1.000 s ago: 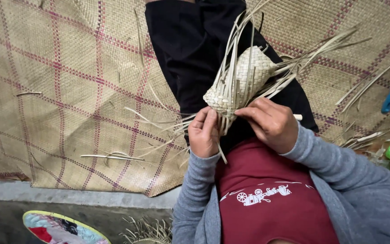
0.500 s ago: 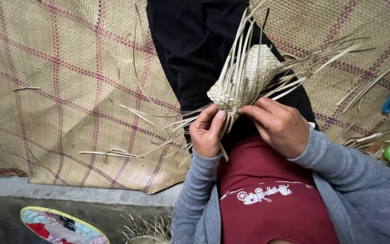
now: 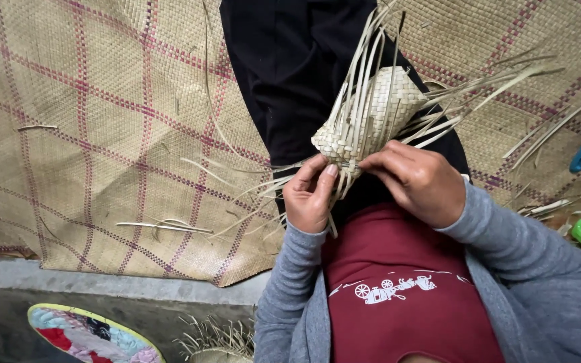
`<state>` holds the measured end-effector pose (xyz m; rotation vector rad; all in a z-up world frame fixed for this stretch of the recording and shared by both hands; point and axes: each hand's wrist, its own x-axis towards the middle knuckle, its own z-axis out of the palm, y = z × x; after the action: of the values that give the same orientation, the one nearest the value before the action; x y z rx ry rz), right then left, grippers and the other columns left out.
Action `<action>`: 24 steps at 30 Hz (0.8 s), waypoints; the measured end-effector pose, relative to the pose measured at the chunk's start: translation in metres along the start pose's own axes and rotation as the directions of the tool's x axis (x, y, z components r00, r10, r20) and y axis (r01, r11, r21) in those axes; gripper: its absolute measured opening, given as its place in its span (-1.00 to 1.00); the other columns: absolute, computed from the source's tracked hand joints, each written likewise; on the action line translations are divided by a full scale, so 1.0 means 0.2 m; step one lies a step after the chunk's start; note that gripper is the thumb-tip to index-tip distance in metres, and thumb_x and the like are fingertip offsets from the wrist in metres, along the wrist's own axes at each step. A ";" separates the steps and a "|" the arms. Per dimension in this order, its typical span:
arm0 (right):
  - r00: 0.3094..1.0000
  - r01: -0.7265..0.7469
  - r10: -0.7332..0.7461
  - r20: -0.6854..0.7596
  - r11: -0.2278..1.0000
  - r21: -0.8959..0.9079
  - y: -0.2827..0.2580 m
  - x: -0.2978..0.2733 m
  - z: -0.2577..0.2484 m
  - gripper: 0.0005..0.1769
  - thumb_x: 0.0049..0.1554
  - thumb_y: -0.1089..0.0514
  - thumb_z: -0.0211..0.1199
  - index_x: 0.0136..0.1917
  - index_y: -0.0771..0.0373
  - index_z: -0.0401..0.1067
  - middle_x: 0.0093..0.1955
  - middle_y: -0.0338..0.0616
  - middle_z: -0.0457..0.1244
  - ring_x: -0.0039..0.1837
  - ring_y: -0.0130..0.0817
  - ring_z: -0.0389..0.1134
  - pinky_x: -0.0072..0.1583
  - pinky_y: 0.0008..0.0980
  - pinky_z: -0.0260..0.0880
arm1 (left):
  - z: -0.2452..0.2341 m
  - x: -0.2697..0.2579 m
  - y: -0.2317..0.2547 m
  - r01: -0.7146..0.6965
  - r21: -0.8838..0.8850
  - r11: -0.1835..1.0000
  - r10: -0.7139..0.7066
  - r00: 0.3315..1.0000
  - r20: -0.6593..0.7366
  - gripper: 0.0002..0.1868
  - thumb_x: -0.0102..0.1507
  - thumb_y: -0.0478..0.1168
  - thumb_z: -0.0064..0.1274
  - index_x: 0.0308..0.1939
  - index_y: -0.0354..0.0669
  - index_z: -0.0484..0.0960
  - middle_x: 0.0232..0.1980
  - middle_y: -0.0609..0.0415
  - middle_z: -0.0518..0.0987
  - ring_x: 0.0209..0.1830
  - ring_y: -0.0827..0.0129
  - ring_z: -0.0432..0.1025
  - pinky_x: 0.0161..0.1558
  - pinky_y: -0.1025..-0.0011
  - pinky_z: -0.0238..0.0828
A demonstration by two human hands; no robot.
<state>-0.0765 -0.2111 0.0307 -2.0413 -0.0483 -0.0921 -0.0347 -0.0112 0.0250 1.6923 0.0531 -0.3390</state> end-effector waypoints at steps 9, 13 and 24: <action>1.000 -0.012 0.010 0.022 0.998 0.069 -0.01 0.04 -0.02 -0.89 0.20 0.35 0.29 0.00 0.22 0.54 -0.25 -0.10 0.31 -0.17 -0.04 0.44 -0.16 -0.22 0.48 | -0.03 0.03 -0.03 -0.095 0.057 0.994 0.094 0.995 0.022 -0.82 0.28 -0.46 0.21 -0.03 -0.40 0.74 -0.22 -0.16 0.69 -0.15 0.27 0.59 -0.08 0.27 0.54; 0.999 -0.025 0.027 -0.025 0.995 0.102 0.01 0.01 0.04 -0.92 0.21 0.31 0.32 -0.01 0.19 0.55 -0.24 -0.13 0.30 -0.16 -0.08 0.44 -0.16 -0.25 0.47 | -0.03 -0.01 -0.07 -0.030 0.023 0.999 0.029 0.998 0.053 -0.82 0.27 -0.46 0.22 -0.04 -0.37 0.76 -0.22 -0.13 0.71 -0.14 0.36 0.58 -0.09 0.28 0.55; 0.988 0.002 0.014 -0.154 0.994 0.109 -0.02 0.00 0.03 -0.91 0.20 0.30 0.33 -0.02 0.16 0.55 -0.19 -0.17 0.33 -0.16 -0.15 0.44 -0.12 -0.34 0.48 | -0.05 0.06 0.11 -0.292 0.087 0.952 0.294 0.956 -0.012 -0.82 0.32 -0.48 0.14 -0.02 -0.39 0.74 -0.23 -0.18 0.73 -0.26 0.23 0.64 -0.16 0.28 0.63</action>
<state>-0.0775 -0.2038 0.0325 -1.9193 0.0490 -0.2389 -0.0160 -0.0072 0.0445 1.7588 -0.1958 -0.0980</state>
